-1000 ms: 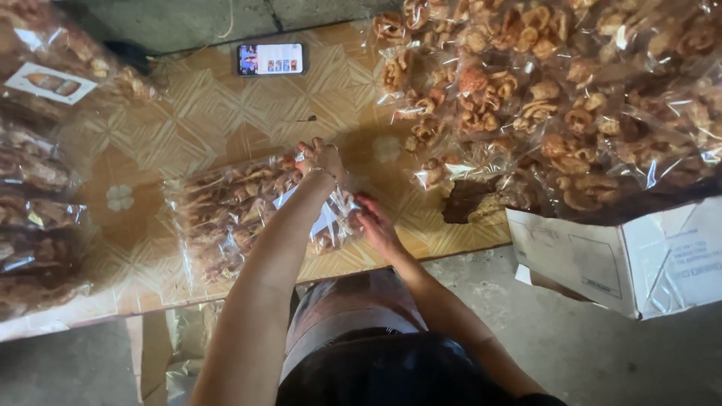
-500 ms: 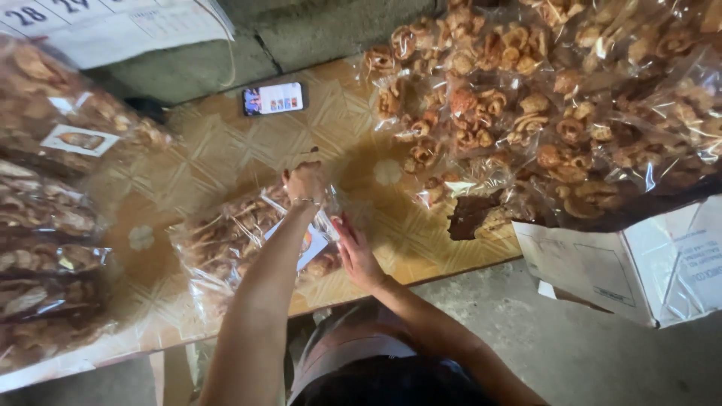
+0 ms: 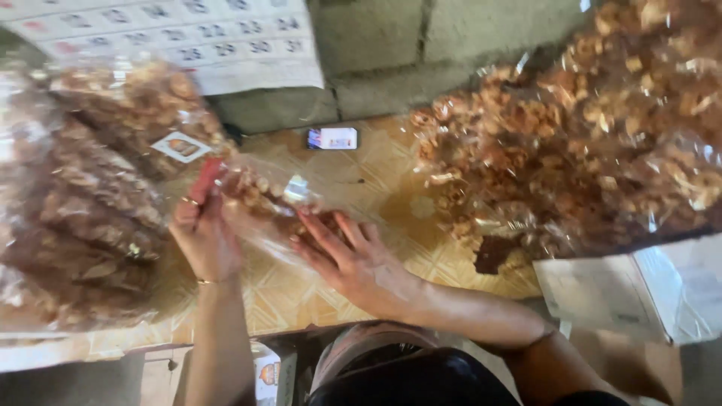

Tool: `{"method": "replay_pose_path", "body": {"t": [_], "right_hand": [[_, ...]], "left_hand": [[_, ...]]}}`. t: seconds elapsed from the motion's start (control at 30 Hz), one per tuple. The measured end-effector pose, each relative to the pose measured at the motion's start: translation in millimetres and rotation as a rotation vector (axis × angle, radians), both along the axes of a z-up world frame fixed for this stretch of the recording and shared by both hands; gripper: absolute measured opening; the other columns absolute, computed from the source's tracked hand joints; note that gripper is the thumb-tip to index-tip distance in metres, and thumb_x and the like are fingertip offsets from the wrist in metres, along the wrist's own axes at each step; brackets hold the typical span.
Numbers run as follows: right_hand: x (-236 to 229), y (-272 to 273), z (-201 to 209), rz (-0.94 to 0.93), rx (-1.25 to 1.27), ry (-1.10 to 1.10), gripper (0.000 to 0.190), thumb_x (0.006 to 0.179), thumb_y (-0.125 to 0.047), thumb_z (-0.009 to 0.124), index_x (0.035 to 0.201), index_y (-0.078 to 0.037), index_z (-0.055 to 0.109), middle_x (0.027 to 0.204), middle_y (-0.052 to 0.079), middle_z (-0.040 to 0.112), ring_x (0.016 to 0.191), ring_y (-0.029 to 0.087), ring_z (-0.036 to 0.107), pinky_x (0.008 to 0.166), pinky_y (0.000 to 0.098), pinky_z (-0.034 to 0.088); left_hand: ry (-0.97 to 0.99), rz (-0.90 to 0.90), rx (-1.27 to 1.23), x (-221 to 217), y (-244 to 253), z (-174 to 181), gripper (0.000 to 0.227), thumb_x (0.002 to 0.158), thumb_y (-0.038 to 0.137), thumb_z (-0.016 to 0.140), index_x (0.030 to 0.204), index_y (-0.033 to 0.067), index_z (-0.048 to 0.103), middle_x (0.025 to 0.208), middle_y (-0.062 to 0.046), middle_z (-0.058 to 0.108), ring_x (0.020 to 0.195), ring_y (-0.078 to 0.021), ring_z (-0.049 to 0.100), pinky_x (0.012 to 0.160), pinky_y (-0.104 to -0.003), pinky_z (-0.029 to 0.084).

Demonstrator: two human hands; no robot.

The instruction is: The person repeatedly fills clear plastic bags with brown snack pieces from a large pile on the table, then seals each bag and places it aside. The process is repeated continuously across the clip.

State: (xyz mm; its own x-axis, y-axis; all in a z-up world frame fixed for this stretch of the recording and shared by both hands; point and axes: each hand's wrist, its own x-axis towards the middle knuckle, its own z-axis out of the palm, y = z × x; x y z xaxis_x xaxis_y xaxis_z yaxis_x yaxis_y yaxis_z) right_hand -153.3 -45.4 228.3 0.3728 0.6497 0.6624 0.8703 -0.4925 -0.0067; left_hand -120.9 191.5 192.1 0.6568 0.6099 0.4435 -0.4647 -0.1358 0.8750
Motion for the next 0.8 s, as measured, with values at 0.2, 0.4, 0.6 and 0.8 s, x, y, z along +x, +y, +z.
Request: {"method": "replay_pose_path", "body": {"t": [0.2, 0.4, 0.6, 0.8], "right_hand": [[-10, -11, -12, 0.047, -0.271, 0.066, 0.042, 0.092, -0.015, 0.052, 0.135, -0.015, 0.053, 0.143, 0.017, 0.046, 0.119, 0.043, 0.05, 0.074, 0.0494, 0.051], [-12, 13, 28, 0.147, -0.785, 0.751, 0.07, 0.103, -0.05, 0.025, 0.155, -0.023, -0.013, 0.16, 0.011, -0.026, 0.145, 0.032, -0.025, 0.117, 0.0519, -0.014], [14, 48, -25, 0.403, -0.326, 0.185, 0.042, 0.094, -0.007, 0.05, 0.135, 0.001, 0.05, 0.151, 0.024, 0.037, 0.14, 0.045, 0.034, 0.105, 0.0524, 0.04], [20, 52, -46, 0.362, -0.333, 0.22, 0.054, 0.092, -0.012, 0.053, 0.142, 0.002, 0.042, 0.151, 0.028, 0.033, 0.141, 0.051, 0.03, 0.102, 0.0541, 0.042]], "left_hand": [[-0.059, -0.02, -0.297, -17, -11, -49, 0.03, 0.089, -0.009, 0.048, 0.111, -0.008, 0.067, 0.117, -0.027, 0.067, 0.113, -0.0311, 0.065, 0.103, -0.042, 0.048], [0.133, -0.084, -0.321, -41, -7, -40, 0.044, 0.078, -0.014, 0.051, 0.117, -0.0031, 0.068, 0.121, -0.014, 0.07, 0.12, -0.0207, 0.064, 0.105, -0.03, 0.049], [0.034, 0.019, -0.272, -44, 0, -46, 0.027, 0.079, -0.014, 0.068, 0.104, -0.0036, 0.073, 0.104, -0.021, 0.073, 0.099, -0.0199, 0.067, 0.09, -0.034, 0.055], [0.092, 0.024, 0.027, -38, 37, -34, 0.034, 0.088, -0.007, 0.065, 0.12, 0.0054, 0.07, 0.101, -0.016, 0.075, 0.084, -0.0232, 0.074, 0.075, -0.03, 0.061]]}}
